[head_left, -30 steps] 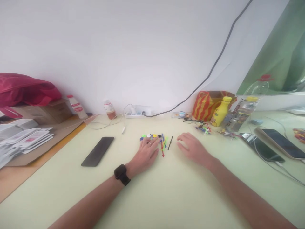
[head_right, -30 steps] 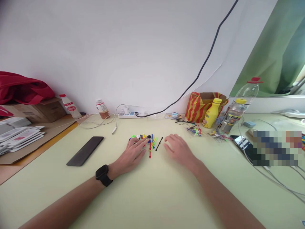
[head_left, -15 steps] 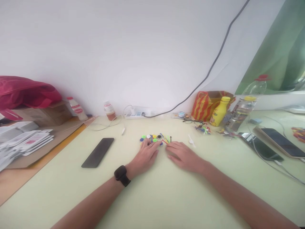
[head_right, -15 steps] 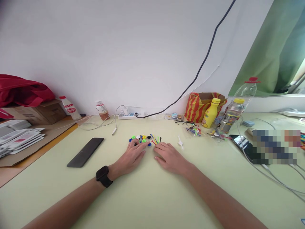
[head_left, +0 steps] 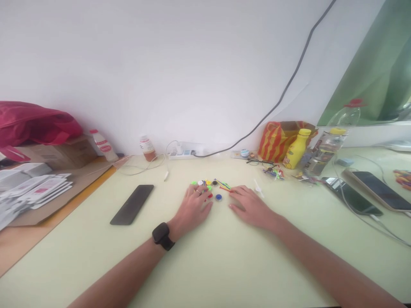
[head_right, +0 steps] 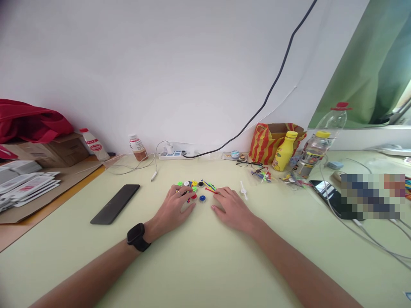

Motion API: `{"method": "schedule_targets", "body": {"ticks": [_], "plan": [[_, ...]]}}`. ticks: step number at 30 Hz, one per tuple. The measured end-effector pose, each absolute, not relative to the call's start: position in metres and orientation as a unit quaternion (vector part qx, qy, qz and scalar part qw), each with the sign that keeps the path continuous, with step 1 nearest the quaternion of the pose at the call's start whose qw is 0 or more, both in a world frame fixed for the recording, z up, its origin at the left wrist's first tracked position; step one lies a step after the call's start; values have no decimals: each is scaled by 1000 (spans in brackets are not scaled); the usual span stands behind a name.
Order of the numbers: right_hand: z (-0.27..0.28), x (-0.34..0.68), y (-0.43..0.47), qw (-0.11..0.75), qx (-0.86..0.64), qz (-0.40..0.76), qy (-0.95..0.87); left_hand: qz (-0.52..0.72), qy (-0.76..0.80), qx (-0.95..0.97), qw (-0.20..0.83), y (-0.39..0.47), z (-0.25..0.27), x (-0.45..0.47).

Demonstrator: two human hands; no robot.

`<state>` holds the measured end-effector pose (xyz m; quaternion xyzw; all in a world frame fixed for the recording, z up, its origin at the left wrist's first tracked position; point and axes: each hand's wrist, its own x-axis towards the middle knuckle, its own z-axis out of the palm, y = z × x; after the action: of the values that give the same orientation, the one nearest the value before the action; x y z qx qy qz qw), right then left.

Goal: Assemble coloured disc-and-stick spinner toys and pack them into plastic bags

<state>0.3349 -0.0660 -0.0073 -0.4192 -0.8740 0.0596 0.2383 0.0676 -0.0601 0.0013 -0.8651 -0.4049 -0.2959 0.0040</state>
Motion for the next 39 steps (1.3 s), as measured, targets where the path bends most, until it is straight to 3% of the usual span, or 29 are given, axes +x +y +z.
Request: {"method": "schedule_targets", "body": {"ticks": [6,14,22,25,28,35,39], "plan": [[-5,335,-67,240,-414,79,-874,-299,-372,-879,-14,-62,3,69],[-8,334,-65,262,-404,75,-873,-258,-315,-906,-117,-78,19,75],[-8,333,-67,302,-408,76,-858,-249,-336,-908,11,-73,7,83],[-9,334,-65,324,-406,89,-850,-272,-340,-900,17,-73,6,81],[-12,336,-61,362,-389,111,-840,-295,-362,-882,-70,-77,9,81],[-1,335,-62,475,-365,162,-785,-362,-390,-734,-423,-82,8,85],[19,330,-76,508,-392,299,-706,-372,-383,-674,-511,-81,7,86]]}}
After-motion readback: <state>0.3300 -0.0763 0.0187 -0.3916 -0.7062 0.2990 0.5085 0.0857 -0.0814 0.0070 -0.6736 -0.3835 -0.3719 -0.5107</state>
